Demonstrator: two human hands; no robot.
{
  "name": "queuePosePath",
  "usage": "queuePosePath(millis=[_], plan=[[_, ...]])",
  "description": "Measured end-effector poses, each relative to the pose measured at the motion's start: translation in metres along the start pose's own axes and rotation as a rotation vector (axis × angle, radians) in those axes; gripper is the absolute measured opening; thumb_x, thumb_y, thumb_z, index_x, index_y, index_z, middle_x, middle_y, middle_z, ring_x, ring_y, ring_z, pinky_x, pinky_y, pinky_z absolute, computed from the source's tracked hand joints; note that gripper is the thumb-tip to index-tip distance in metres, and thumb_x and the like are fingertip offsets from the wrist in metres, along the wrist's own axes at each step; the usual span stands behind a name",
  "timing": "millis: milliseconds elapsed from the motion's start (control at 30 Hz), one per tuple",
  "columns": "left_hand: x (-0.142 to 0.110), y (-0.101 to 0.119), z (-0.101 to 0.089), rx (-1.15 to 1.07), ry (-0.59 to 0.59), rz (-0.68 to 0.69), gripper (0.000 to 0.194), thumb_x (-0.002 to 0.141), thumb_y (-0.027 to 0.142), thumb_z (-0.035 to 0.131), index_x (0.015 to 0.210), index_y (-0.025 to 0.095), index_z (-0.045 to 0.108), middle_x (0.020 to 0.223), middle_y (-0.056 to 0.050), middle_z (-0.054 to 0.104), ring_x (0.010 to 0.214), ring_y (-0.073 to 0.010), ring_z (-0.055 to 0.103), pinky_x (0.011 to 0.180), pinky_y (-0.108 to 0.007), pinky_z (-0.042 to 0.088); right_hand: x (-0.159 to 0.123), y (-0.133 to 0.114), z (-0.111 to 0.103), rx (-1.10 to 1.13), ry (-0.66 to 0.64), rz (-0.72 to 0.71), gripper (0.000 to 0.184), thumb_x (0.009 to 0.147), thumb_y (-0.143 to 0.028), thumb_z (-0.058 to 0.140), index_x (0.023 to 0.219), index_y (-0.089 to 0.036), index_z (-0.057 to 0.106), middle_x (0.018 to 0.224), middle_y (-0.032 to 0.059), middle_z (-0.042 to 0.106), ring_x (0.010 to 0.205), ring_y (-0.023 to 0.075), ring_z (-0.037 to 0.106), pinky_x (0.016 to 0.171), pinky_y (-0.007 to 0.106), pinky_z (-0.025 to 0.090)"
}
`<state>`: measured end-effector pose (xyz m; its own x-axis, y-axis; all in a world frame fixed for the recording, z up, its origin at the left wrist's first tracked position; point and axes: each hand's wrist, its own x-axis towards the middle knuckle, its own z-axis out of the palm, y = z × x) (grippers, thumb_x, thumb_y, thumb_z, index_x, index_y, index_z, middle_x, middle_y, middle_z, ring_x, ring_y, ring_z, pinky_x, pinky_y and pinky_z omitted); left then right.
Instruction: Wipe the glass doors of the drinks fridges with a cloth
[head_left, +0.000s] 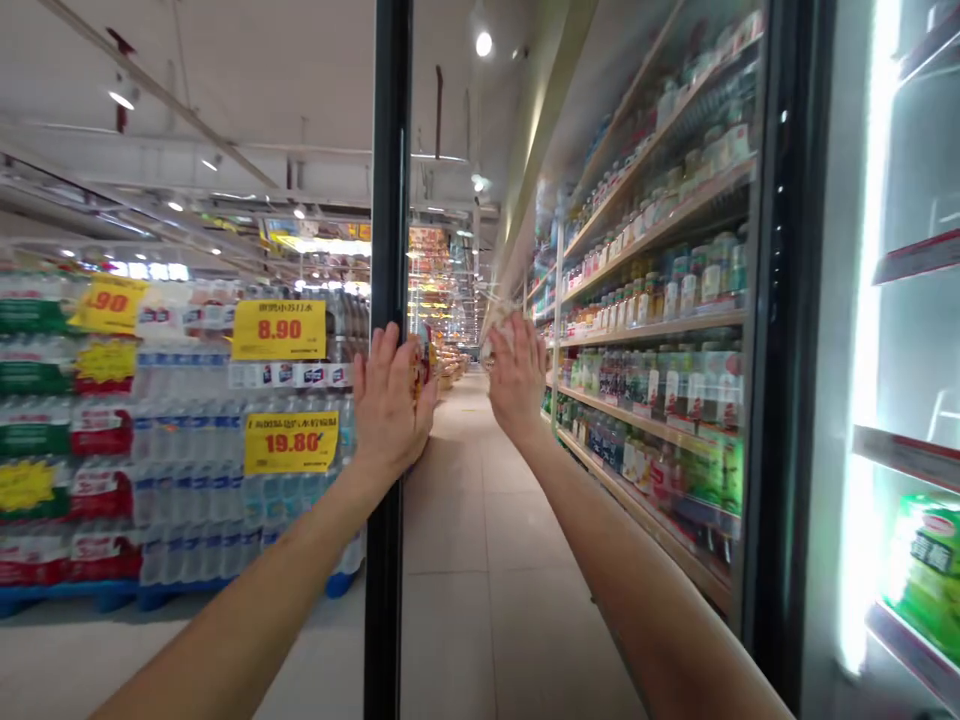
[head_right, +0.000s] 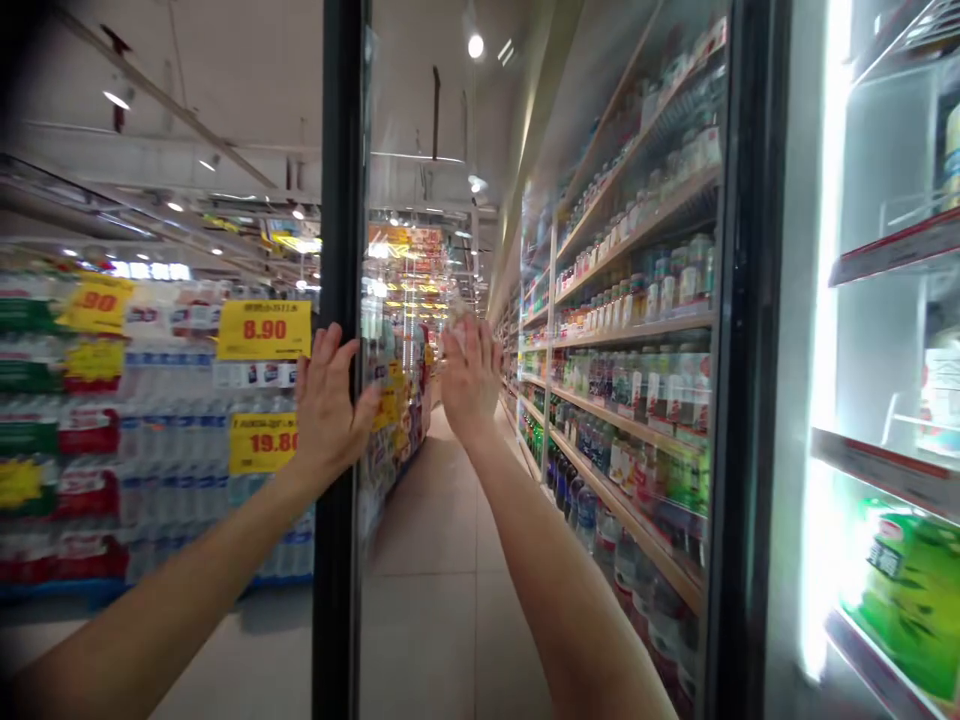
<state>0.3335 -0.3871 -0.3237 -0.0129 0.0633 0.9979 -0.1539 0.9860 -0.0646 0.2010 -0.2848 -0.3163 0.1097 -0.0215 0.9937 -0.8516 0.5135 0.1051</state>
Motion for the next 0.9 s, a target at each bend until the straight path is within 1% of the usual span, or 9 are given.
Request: queuePosePath(millis=[167, 233, 367, 433, 533, 567, 667, 733, 900], plan=[[0.011, -0.015, 0.004, 0.032, -0.014, -0.044, 0.051, 0.086, 0.036, 0.036, 0.134, 0.020, 0.032, 0.145, -0.011, 0.027, 0.136, -0.0225, 0.020, 0.110, -0.047, 0.013, 0.011, -0.009, 0.003, 0.054, -0.235, -0.550, 0.038, 0.088, -0.019, 0.038, 0.125, -0.025, 0.047, 0.142, 0.0009, 0.037, 0.135, 0.0193, 0.023, 0.110, 0.042, 0.025], [0.013, -0.016, 0.004, 0.028, -0.019, -0.035, 0.050, 0.087, 0.036, 0.035, 0.134, 0.020, 0.033, 0.145, -0.011, 0.028, 0.136, -0.0221, 0.020, 0.110, -0.046, 0.013, 0.029, -0.002, 0.003, 0.008, -0.215, -0.439, 0.039, 0.088, -0.017, 0.038, 0.126, -0.025, 0.046, 0.143, 0.0023, 0.035, 0.135, 0.0213, 0.024, 0.109, 0.044, 0.025], [0.021, -0.008, 0.006, 0.016, -0.012, -0.003, 0.051, 0.086, 0.038, 0.037, 0.133, 0.020, 0.034, 0.145, -0.010, 0.029, 0.136, -0.0219, 0.020, 0.110, -0.045, 0.013, 0.061, 0.017, 0.000, -0.103, -0.077, 0.044, 0.042, 0.087, -0.014, 0.038, 0.128, -0.023, 0.044, 0.146, 0.0065, 0.027, 0.136, 0.0264, 0.020, 0.108, 0.050, 0.023], [0.026, -0.002, 0.009, 0.004, -0.010, 0.009, 0.051, 0.086, 0.037, 0.037, 0.134, 0.020, 0.034, 0.145, -0.010, 0.028, 0.136, -0.0216, 0.020, 0.111, -0.045, 0.013, 0.059, 0.021, -0.002, -0.085, -0.095, -0.033, 0.042, 0.086, -0.015, 0.039, 0.127, -0.025, 0.045, 0.146, 0.0048, 0.028, 0.136, 0.0249, 0.020, 0.109, 0.049, 0.023], [0.034, 0.004, 0.015, -0.003, -0.017, 0.026, 0.050, 0.086, 0.036, 0.037, 0.133, 0.019, 0.034, 0.145, -0.010, 0.029, 0.136, -0.0216, 0.020, 0.110, -0.045, 0.013, 0.047, 0.031, -0.006, -0.018, -0.189, -0.365, 0.041, 0.085, -0.017, 0.042, 0.124, -0.030, 0.047, 0.143, 0.0004, 0.034, 0.135, 0.0207, 0.023, 0.108, 0.044, 0.025], [0.036, 0.006, 0.016, 0.001, -0.024, 0.035, 0.050, 0.086, 0.035, 0.038, 0.133, 0.019, 0.035, 0.145, -0.011, 0.029, 0.136, -0.0217, 0.020, 0.110, -0.046, 0.013, 0.044, 0.038, -0.008, -0.020, -0.177, -0.364, 0.041, 0.085, -0.017, 0.042, 0.124, -0.030, 0.047, 0.143, 0.0009, 0.035, 0.134, 0.0207, 0.025, 0.107, 0.045, 0.026], [0.040, 0.011, 0.021, 0.022, -0.051, 0.062, 0.050, 0.085, 0.034, 0.038, 0.132, 0.018, 0.036, 0.144, -0.011, 0.030, 0.136, -0.0222, 0.021, 0.110, -0.046, 0.012, 0.043, 0.065, -0.017, -0.082, 0.035, 0.003, 0.042, 0.085, -0.017, 0.041, 0.125, -0.026, 0.048, 0.142, 0.0072, 0.035, 0.133, 0.0244, 0.028, 0.104, 0.050, 0.029], [0.041, 0.016, 0.025, 0.026, -0.062, 0.072, 0.050, 0.085, 0.035, 0.038, 0.132, 0.017, 0.036, 0.144, -0.012, 0.029, 0.136, -0.0223, 0.021, 0.110, -0.046, 0.012, 0.041, 0.079, -0.024, -0.098, 0.134, 0.132, 0.041, 0.085, -0.017, 0.041, 0.125, -0.026, 0.048, 0.143, 0.0083, 0.034, 0.133, 0.0251, 0.027, 0.102, 0.051, 0.029], [0.040, 0.035, 0.046, 0.007, -0.112, 0.093, 0.050, 0.085, 0.036, 0.038, 0.132, 0.018, 0.036, 0.145, -0.011, 0.029, 0.136, -0.0227, 0.020, 0.110, -0.047, 0.011, 0.024, 0.100, -0.038, -0.041, -0.166, -0.376, 0.040, 0.084, -0.016, 0.044, 0.121, -0.030, 0.051, 0.140, 0.0023, 0.040, 0.134, 0.0178, 0.027, 0.107, 0.043, 0.026]])
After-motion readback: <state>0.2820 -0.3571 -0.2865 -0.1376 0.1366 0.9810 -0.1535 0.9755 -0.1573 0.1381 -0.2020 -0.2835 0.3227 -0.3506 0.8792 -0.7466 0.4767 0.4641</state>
